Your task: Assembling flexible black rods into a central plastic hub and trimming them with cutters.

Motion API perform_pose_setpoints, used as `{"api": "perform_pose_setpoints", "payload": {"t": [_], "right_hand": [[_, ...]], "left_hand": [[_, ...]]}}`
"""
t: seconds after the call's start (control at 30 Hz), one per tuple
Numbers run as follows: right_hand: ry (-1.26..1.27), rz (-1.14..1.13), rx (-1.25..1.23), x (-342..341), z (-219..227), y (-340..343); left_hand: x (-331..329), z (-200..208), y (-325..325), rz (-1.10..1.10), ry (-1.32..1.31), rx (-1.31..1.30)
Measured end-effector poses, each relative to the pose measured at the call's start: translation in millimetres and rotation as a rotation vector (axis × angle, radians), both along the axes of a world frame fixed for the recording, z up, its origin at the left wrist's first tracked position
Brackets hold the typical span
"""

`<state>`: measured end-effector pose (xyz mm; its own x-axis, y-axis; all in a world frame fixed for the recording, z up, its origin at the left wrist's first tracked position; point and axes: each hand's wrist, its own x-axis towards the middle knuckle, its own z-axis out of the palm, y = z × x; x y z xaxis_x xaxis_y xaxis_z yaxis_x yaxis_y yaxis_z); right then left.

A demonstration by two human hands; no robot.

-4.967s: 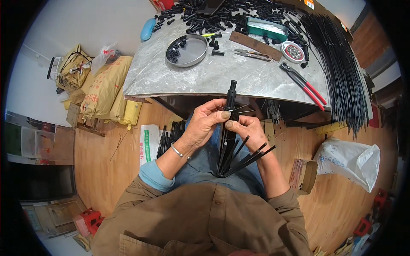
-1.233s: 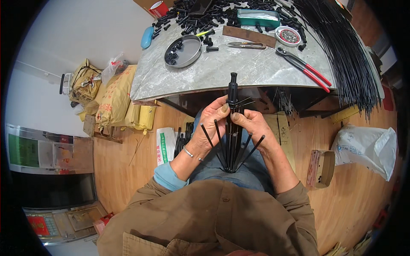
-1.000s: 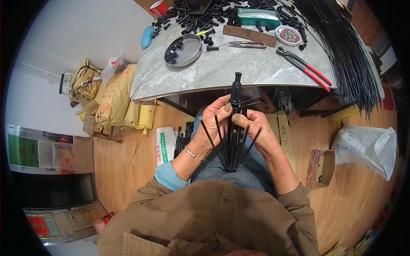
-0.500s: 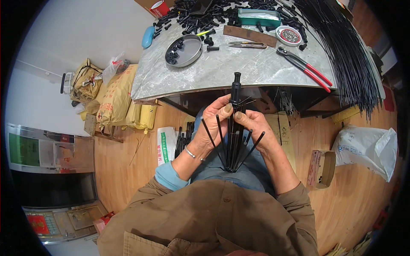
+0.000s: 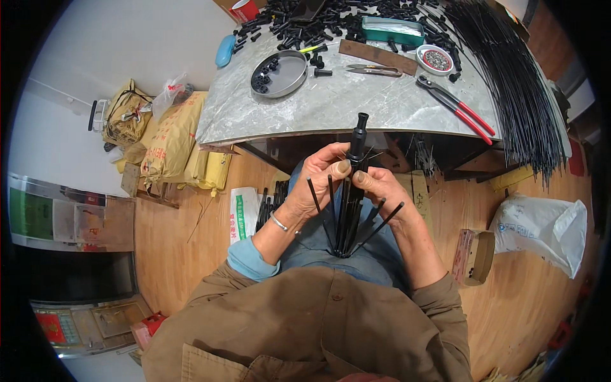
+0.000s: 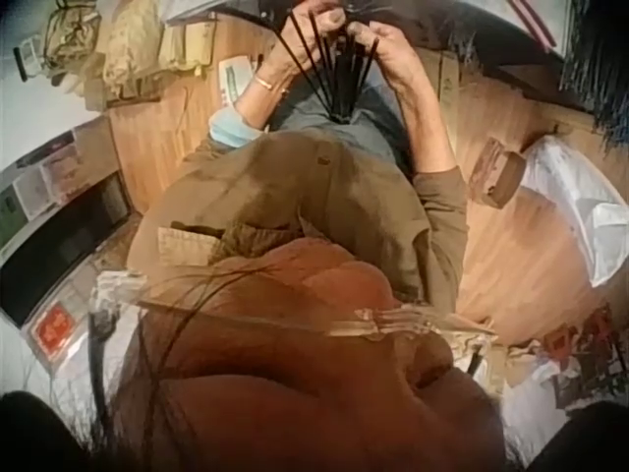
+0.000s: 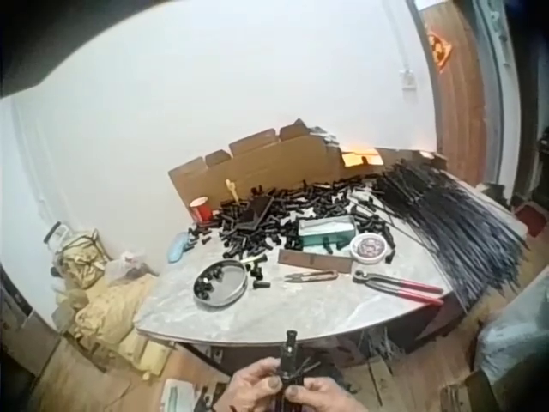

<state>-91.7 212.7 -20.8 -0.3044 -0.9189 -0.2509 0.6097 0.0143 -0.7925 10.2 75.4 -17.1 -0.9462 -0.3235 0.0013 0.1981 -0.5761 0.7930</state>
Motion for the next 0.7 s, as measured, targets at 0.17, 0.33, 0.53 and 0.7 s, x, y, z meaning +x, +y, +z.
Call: {"api": "perform_pose_setpoints", "payload": {"t": [0.17, 0.33, 0.53, 0.7], "right_hand": [[-0.011, 0.014, -0.017, 0.6, -4.9, -1.0], [0.068, -0.097, -0.007, 10.3, 7.2, -3.7], [0.171, -0.060, 0.026, 5.2, 4.7, -3.2], [0.175, -0.097, 0.048, 7.5, 7.6, -1.4]], "left_hand": [[-2.5, -4.7, -5.2, -0.059, 0.026, -0.076], [1.7, 0.5, -4.7, -0.037, -0.020, 0.003], [1.0, 0.8, -2.9, -0.040, -0.002, 0.057], [-0.6, 2.4, -0.9, -0.056, 0.021, 0.035]]}}
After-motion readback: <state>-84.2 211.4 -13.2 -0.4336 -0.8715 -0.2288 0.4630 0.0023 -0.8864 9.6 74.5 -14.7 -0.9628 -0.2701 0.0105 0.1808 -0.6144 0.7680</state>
